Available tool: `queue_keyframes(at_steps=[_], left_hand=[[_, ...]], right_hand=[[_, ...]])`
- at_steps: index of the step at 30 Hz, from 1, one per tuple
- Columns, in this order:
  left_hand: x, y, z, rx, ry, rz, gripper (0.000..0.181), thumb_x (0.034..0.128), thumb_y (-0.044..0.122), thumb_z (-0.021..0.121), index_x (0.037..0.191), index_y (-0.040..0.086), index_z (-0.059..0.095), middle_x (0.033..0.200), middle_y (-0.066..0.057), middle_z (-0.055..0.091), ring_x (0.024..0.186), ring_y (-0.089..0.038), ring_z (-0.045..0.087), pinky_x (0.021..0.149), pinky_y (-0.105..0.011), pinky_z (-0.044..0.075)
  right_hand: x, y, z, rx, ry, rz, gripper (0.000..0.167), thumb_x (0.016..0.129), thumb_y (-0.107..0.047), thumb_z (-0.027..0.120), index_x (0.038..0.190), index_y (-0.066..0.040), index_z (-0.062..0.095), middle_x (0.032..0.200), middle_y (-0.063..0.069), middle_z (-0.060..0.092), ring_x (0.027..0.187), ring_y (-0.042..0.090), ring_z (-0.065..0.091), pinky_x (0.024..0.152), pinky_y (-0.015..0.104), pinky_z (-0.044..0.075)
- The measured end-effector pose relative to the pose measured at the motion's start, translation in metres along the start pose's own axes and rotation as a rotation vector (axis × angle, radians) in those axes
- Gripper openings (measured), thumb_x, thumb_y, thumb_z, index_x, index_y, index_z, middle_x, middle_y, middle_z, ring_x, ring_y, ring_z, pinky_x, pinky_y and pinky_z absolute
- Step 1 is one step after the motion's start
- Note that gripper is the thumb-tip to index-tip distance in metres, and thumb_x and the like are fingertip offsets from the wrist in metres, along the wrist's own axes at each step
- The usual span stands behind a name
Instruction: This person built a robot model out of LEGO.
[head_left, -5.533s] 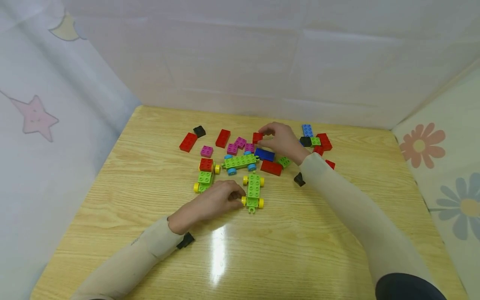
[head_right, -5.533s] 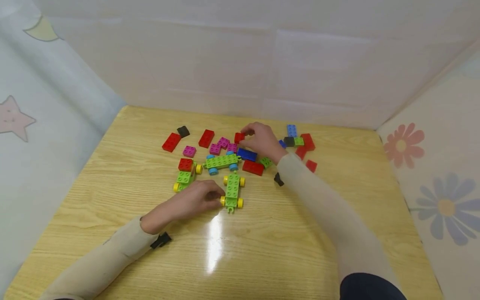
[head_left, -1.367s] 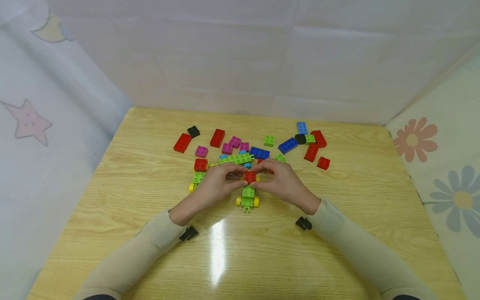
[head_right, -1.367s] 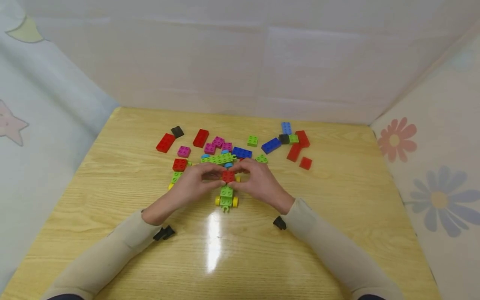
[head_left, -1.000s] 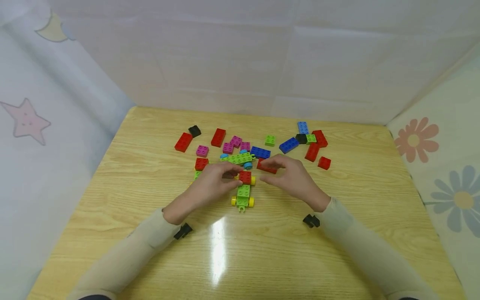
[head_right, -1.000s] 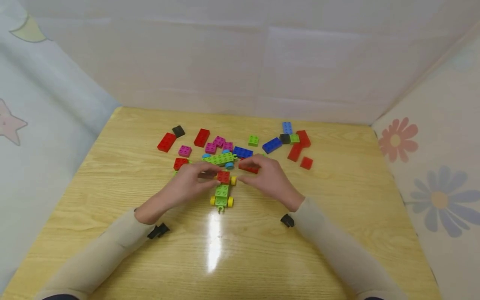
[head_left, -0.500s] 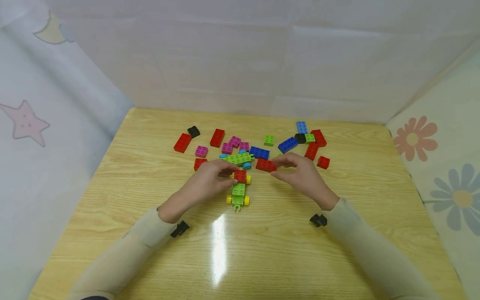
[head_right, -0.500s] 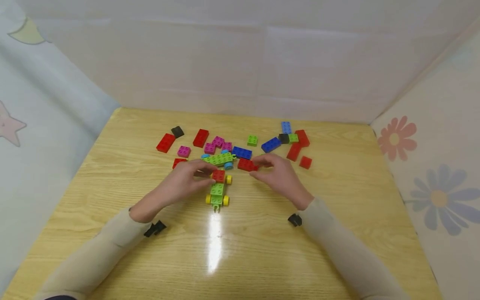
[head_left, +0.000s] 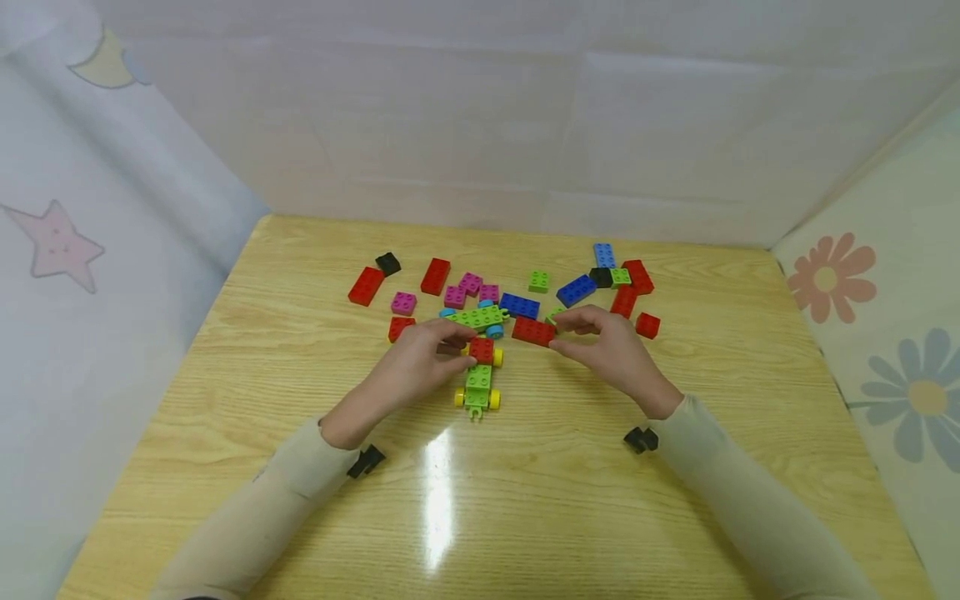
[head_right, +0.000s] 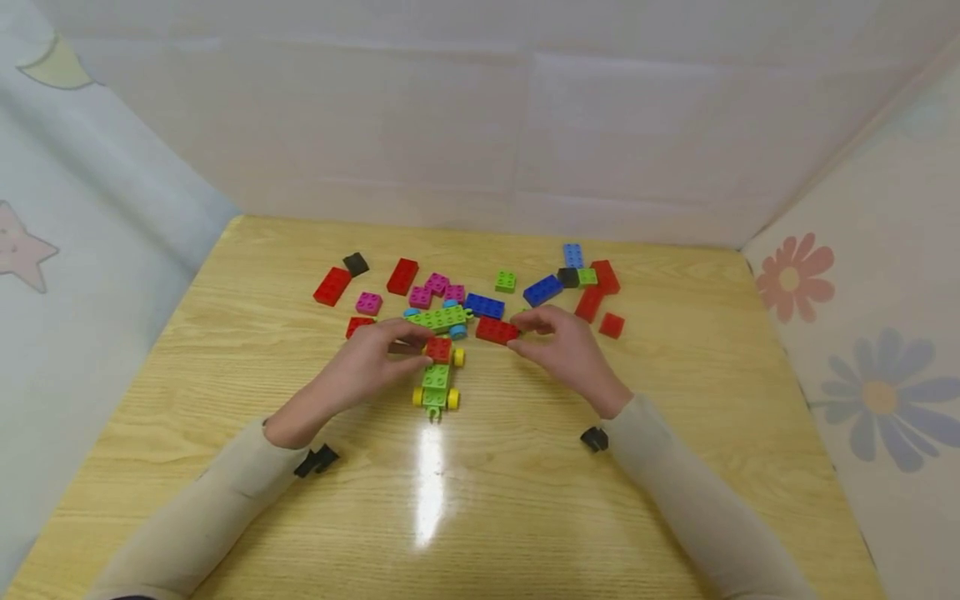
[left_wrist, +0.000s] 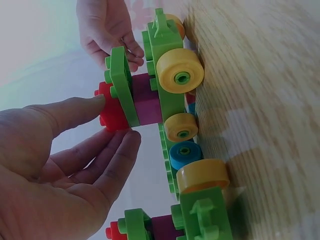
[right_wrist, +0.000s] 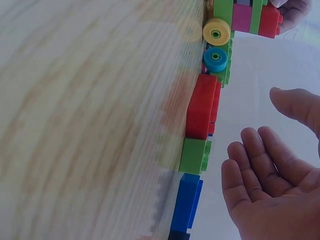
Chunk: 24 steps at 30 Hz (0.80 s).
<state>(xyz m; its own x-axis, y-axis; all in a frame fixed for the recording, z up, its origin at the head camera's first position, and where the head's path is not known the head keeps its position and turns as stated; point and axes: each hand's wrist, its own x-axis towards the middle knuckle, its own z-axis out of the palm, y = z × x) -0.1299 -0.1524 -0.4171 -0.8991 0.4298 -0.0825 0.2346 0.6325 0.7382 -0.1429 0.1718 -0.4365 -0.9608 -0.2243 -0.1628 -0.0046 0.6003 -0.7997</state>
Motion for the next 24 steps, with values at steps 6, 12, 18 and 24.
queue_keyframes(at_steps=[6,12,18,24], left_hand=[[-0.001,-0.001,0.001,-0.005,-0.003,0.007,0.041,0.1052,0.019,0.081,0.143,0.004,0.074,0.140,-0.013,0.076,0.123,-0.030,0.079,0.105,-0.044,0.066],[-0.002,-0.001,0.001,0.012,0.014,0.027,0.043,0.1049,0.022,0.082,0.143,0.004,0.074,0.141,-0.012,0.076,0.123,-0.031,0.078,0.106,-0.045,0.066],[-0.002,-0.003,-0.002,-0.045,0.058,0.043,0.041,0.1040,0.022,0.083,0.140,0.004,0.075,0.138,-0.011,0.077,0.122,-0.030,0.078,0.107,-0.049,0.065],[-0.003,-0.005,-0.008,-0.065,0.103,0.097,0.037,0.1046,0.024,0.082,0.137,0.007,0.076,0.137,-0.013,0.078,0.120,-0.033,0.078,0.106,-0.054,0.065]], right_hand=[[0.000,0.002,0.000,-0.002,0.007,-0.001,0.046,0.102,-0.034,0.085,0.141,-0.012,0.075,0.145,0.008,0.075,0.137,0.039,0.067,0.117,0.061,0.056],[-0.001,0.004,-0.002,-0.016,0.013,0.000,0.046,0.103,-0.035,0.083,0.143,-0.012,0.074,0.147,0.009,0.074,0.138,0.040,0.067,0.118,0.063,0.055],[-0.004,0.008,-0.012,-0.029,0.040,0.033,0.046,0.105,-0.036,0.081,0.144,-0.013,0.073,0.148,0.010,0.073,0.139,0.039,0.064,0.118,0.063,0.054],[-0.003,0.015,-0.025,-0.028,0.054,0.051,0.051,0.106,-0.038,0.080,0.147,-0.010,0.070,0.150,0.012,0.072,0.138,0.040,0.063,0.117,0.063,0.053]])
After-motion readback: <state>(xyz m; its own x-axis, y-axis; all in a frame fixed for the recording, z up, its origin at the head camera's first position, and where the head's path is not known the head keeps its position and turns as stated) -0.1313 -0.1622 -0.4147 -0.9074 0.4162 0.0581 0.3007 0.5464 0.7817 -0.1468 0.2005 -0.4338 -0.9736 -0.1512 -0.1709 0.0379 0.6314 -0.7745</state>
